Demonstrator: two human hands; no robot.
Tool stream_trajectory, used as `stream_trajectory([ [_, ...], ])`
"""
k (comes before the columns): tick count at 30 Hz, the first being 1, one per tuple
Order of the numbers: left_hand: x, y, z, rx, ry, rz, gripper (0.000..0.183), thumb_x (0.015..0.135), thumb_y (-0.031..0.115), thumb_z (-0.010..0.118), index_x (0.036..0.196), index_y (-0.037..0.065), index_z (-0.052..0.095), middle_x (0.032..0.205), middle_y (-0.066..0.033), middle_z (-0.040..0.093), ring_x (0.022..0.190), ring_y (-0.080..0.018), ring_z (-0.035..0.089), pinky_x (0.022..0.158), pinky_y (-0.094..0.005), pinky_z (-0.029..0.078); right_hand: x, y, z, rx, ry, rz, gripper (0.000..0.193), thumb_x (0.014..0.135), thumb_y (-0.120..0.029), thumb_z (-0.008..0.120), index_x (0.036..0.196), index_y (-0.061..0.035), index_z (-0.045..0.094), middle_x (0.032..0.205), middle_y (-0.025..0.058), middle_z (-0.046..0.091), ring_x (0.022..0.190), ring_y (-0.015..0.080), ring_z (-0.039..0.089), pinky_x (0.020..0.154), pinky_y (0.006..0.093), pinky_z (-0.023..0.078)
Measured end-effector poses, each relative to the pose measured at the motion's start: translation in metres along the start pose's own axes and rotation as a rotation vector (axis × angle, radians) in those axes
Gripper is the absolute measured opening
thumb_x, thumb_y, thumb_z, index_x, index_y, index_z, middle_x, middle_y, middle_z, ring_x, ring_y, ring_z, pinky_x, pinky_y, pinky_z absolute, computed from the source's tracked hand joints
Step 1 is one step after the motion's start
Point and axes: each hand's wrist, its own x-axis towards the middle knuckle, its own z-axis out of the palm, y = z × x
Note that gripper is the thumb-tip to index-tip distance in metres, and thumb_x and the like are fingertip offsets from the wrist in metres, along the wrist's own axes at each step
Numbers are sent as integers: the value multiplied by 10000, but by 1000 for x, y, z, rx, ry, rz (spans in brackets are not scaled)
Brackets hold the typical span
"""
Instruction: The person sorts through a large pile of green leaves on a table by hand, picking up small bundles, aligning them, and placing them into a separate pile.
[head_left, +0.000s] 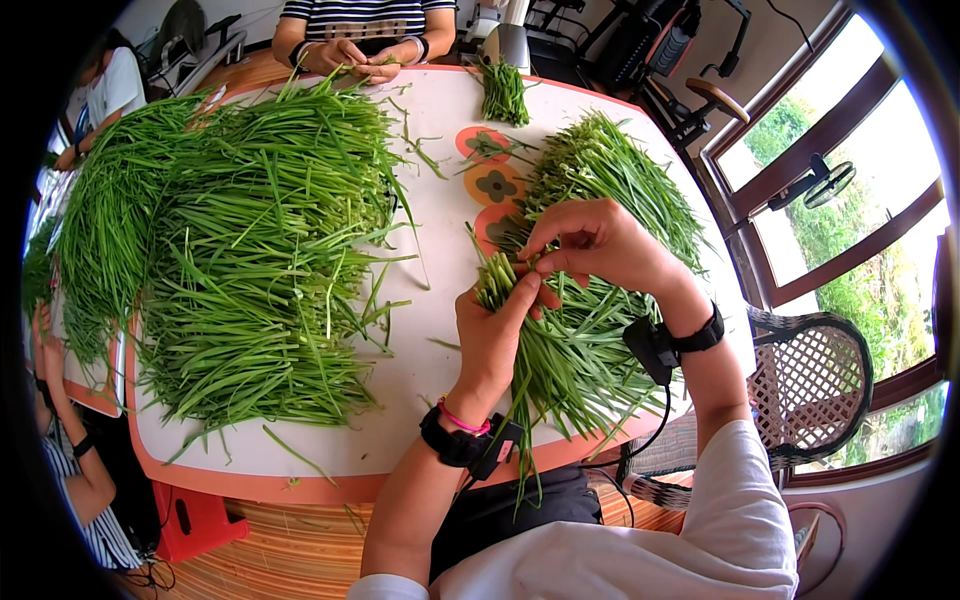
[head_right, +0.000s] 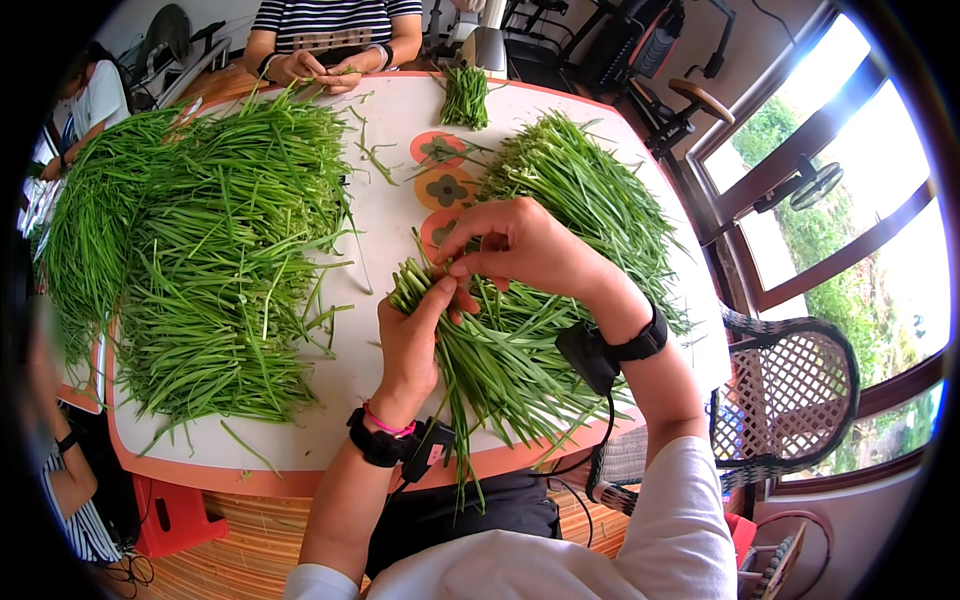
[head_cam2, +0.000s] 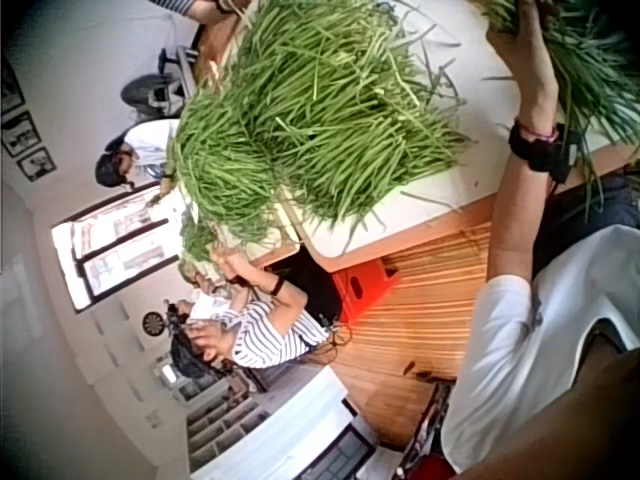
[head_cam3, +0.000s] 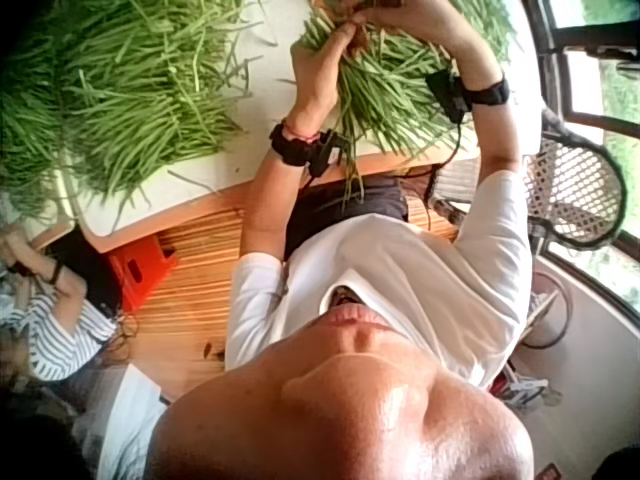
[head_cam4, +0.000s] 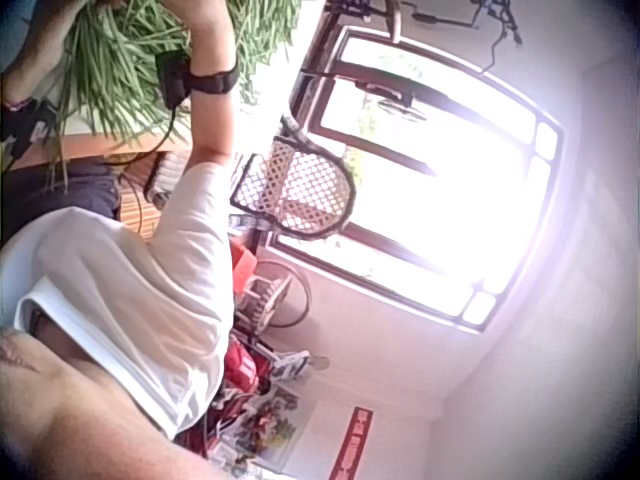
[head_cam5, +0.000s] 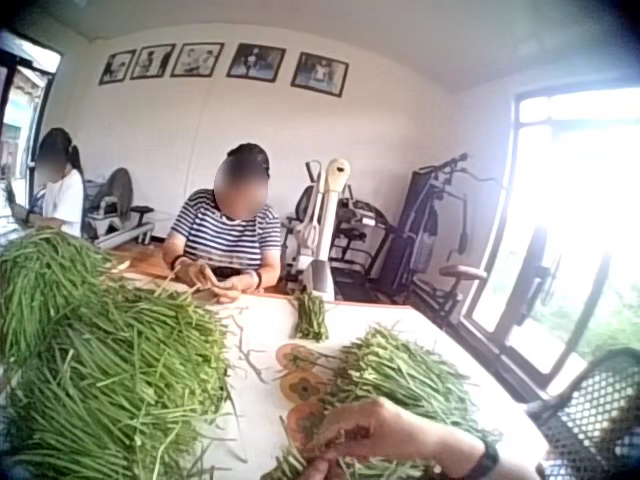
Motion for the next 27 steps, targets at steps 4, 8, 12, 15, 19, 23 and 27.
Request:
stream_trajectory([
  [4, -1, 2, 3, 34, 10, 7, 140, 883, 119, 567, 945, 5, 619, 725, -40, 626, 622, -71, 521, 563, -212, 398, -3, -3, -2, -66, -17, 35, 109, 778, 15, 649, 886, 10, 640, 827, 33, 608, 569, 55, 552, 458, 181, 439],
  [8, 0, 1, 1, 67, 22, 5, 155, 876, 126, 578, 959, 1, 620, 719, -39, 625, 626, -75, 536, 562, -212, 402, -5, -3, -3, -88, -2, 26, 94, 786, 9, 648, 879, 13, 638, 818, 37, 610, 557, 56, 548, 455, 180, 440],
  [12, 0, -2, 2, 27, 2, 5, 152, 873, 123, 580, 957, 3, 624, 715, -38, 624, 626, -77, 540, 563, -210, 404, -6, -2, -3, -4, -11, 79, 87, 788, 7, 648, 873, 17, 636, 810, 40, 609, 548, 56, 545, 452, 181, 439],
  [15, -1, 0, 2, 77, -14, 2, 140, 872, 119, 581, 945, 7, 623, 709, -34, 617, 625, -78, 542, 562, -210, 405, -6, -1, -4, -11, -45, 50, 92, 783, -39, 659, 870, -8, 649, 776, 25, 613, 520, 73, 535, 457, 198, 436],
  [19, 0, 0, 1, 81, -20, -3, 133, 876, 128, 578, 919, 10, 620, 699, -27, 606, 627, -79, 542, 563, -212, 403, -7, -4, -1, -129, -23, -3, 64, 769, -34, 653, 828, -17, 636, 754, 28, 604, 535, 85, 548, 451, 218, 440],
  [23, 2, 1, -4, 47, -20, -10, 124, 884, 126, 564, 880, 12, 612, 676, -21, 585, 611, -81, 527, 565, -217, 394, -12, 3, 18, -706, 234, -452, 72, 759, -102, 663, 783, -70, 603, 768, 20, 574, 548, 150, 578, 443, 254, 452],
  [27, 3, -3, -7, -60, 4, -30, 120, 865, 120, 568, 851, 11, 618, 661, -8, 547, 601, -80, 477, 555, -220, 370, -18, 13, 31, -907, 356, -577, 130, 732, -135, 659, 834, -104, 585, 828, -9, 557, 514, 138, 569, 406, 258, 443],
])
